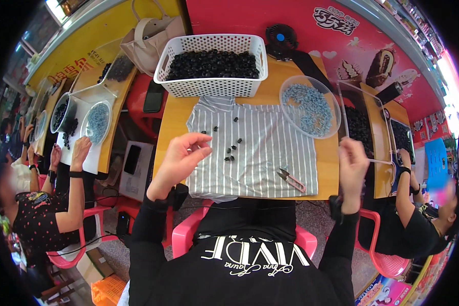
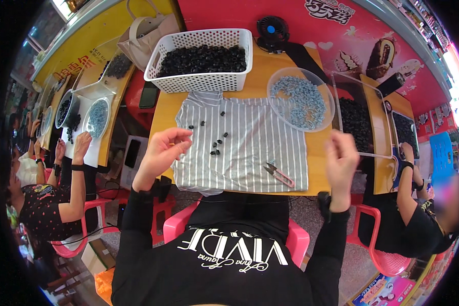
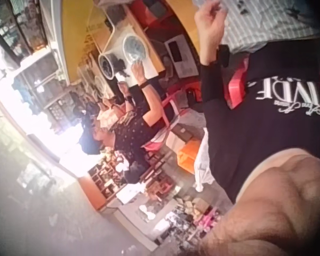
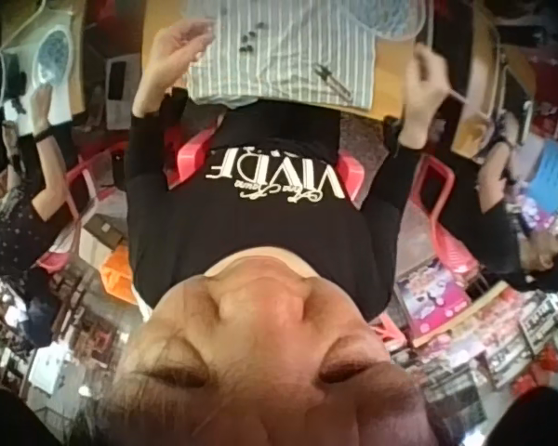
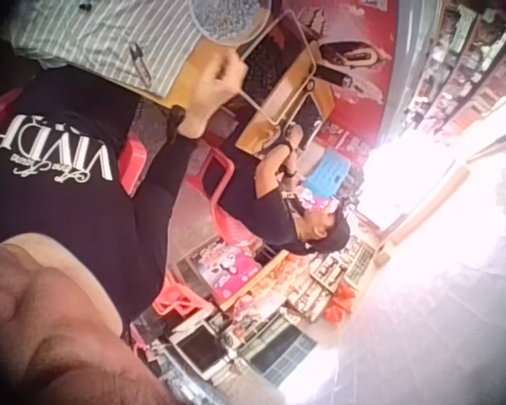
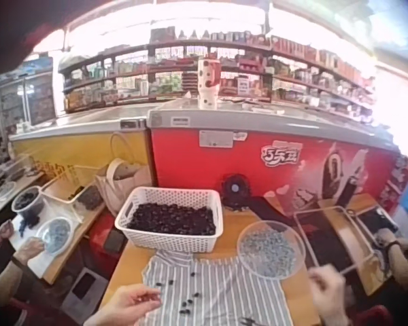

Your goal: The person sits at a table and repeatedly picks up small black plastic components from a pile on a striped cloth. They use a small pink-handled tool to manipulate or trim the components, then place them back onto the cloth. The process is repetitive and involves handling the items one at a time.

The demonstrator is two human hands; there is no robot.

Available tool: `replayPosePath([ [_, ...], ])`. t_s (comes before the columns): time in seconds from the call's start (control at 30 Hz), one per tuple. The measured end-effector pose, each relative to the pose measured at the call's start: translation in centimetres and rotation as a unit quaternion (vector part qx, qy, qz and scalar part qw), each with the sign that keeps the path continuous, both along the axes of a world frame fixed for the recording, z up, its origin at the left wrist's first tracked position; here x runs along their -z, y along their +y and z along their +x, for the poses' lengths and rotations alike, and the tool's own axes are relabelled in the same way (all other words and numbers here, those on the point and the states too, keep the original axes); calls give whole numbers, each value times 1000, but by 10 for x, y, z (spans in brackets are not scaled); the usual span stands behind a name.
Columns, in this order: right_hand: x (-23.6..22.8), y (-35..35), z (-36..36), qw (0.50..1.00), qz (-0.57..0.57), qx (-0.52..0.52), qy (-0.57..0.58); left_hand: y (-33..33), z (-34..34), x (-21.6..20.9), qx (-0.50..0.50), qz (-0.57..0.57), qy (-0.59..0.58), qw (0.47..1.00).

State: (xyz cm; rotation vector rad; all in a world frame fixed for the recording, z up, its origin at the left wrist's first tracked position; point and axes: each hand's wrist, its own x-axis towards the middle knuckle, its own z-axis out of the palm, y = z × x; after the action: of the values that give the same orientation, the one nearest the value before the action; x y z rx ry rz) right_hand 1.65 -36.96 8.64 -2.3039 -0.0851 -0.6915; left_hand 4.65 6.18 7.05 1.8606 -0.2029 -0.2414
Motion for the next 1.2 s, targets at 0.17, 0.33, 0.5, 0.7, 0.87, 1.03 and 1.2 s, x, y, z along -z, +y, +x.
replayPosePath([
  [0.17,55,67,-29,982,96,-121,109,17,46,20,-29,223,-182,957],
  [0.33,69,73,-36,982,101,-117,105,-3,64,36,23,331,-145,932],
  [0.5,69,56,-36,989,71,-93,94,-1,76,60,55,304,-181,934],
  [0.7,75,57,-32,989,82,-95,84,-18,80,51,108,295,-142,939],
  [0.87,81,61,-26,991,68,-99,53,-37,92,11,164,224,-207,938],
  [1.03,89,56,-27,993,62,-78,70,-36,186,-50,49,241,-313,917],
  [1.2,98,58,-25,995,24,-69,63,-26,279,-9,80,452,-257,850],
])
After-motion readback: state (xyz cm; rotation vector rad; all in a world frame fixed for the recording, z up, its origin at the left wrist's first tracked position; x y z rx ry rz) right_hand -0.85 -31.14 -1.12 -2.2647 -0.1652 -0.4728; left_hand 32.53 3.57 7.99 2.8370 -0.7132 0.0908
